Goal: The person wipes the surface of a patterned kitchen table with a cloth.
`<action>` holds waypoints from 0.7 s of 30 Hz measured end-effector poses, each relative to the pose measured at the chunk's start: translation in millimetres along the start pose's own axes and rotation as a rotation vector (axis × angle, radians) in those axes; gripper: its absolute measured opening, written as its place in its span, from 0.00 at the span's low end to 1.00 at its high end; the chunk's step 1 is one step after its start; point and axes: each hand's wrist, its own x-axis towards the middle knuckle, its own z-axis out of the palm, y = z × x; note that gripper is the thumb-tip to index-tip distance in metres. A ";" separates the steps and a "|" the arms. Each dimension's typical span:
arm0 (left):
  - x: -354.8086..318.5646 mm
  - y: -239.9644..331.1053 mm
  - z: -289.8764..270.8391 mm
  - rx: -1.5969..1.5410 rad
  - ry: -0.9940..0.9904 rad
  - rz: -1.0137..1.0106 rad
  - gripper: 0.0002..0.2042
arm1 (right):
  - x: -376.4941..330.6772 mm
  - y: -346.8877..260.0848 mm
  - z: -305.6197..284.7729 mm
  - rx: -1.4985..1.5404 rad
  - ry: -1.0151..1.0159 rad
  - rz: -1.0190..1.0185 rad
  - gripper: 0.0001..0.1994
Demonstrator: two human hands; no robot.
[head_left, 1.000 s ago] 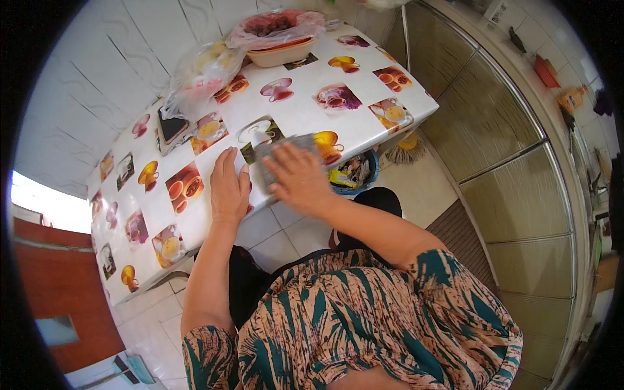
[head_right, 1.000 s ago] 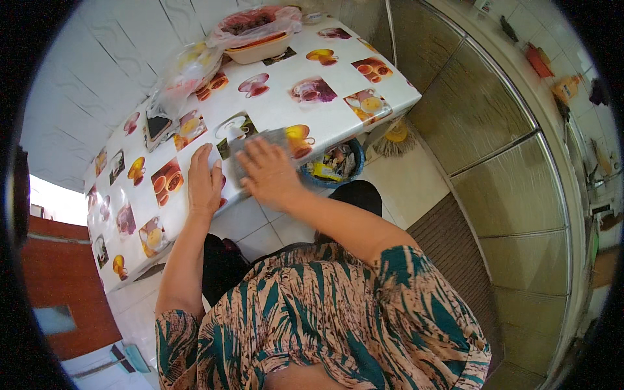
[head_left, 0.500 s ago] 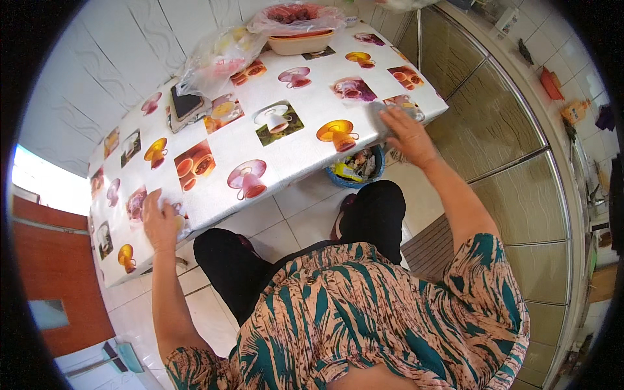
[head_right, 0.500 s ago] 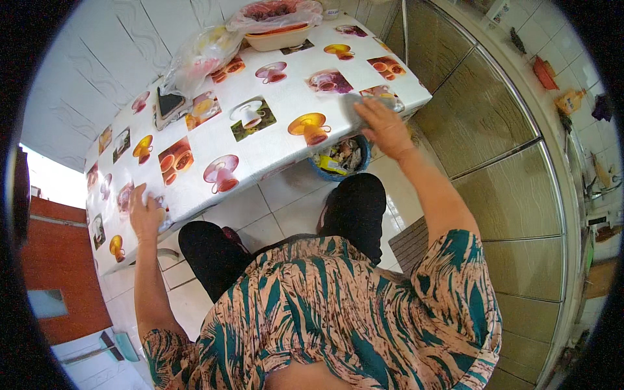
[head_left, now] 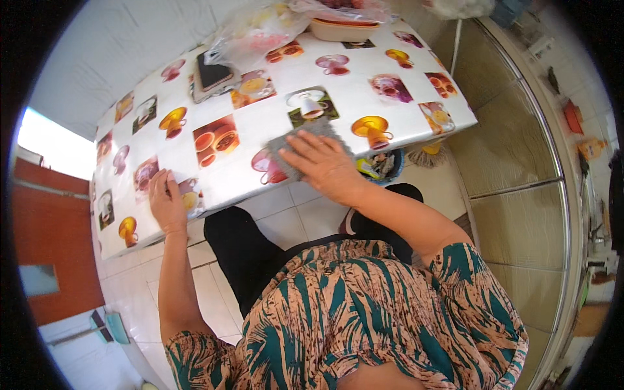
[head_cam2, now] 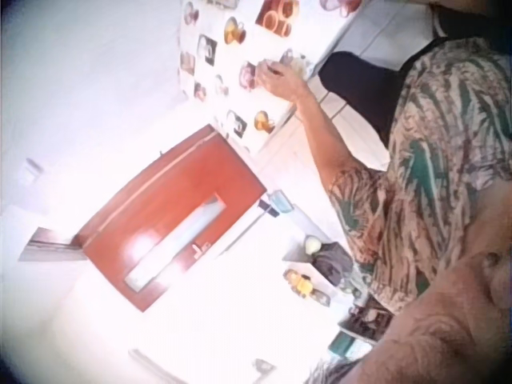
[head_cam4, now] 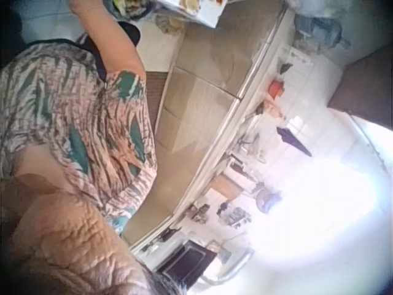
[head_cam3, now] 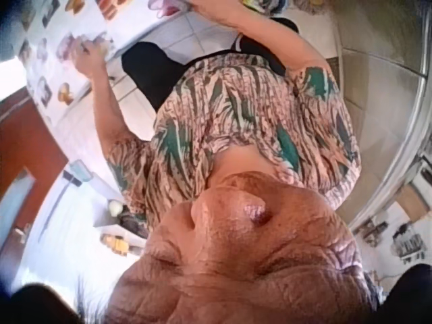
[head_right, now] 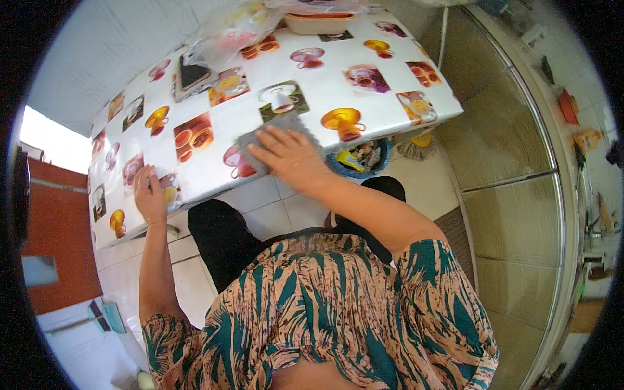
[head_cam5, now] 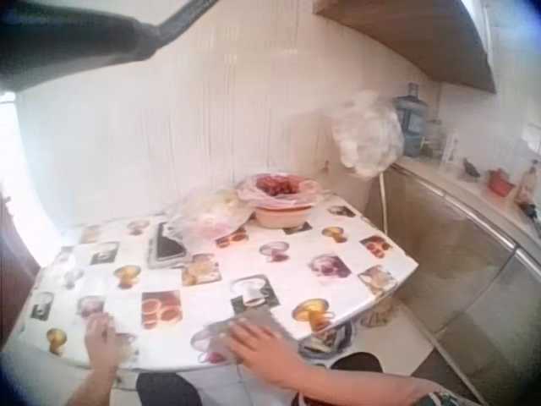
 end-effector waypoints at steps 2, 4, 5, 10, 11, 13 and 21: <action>0.3 6.2 -1.8 0.039 -0.016 0.002 0.11 | 26.5 -25.7 10.9 0.091 -0.040 -0.117 0.28; 2.2 15.1 -5.2 0.069 -0.025 -0.007 0.11 | 49.8 -47.6 24.9 0.142 -0.040 -0.213 0.27; 2.4 17.9 -7.8 0.070 -0.039 -0.038 0.13 | 60.5 -59.1 31.6 0.170 -0.041 -0.260 0.26; 0.3 21.0 -14.3 0.062 -0.017 -0.116 0.15 | 103.4 -113.2 62.3 0.192 -0.004 -0.344 0.30; 0.0 22.1 -13.1 0.058 -0.012 -0.126 0.14 | 107.2 -119.6 66.3 0.171 0.020 -0.348 0.29; -0.7 22.7 -14.0 0.040 -0.003 -0.138 0.14 | 107.6 -124.6 64.1 0.206 0.041 -0.344 0.26; -0.5 17.9 -13.3 0.042 0.010 -0.087 0.12 | 33.2 -46.0 10.1 0.088 -0.059 -0.159 0.33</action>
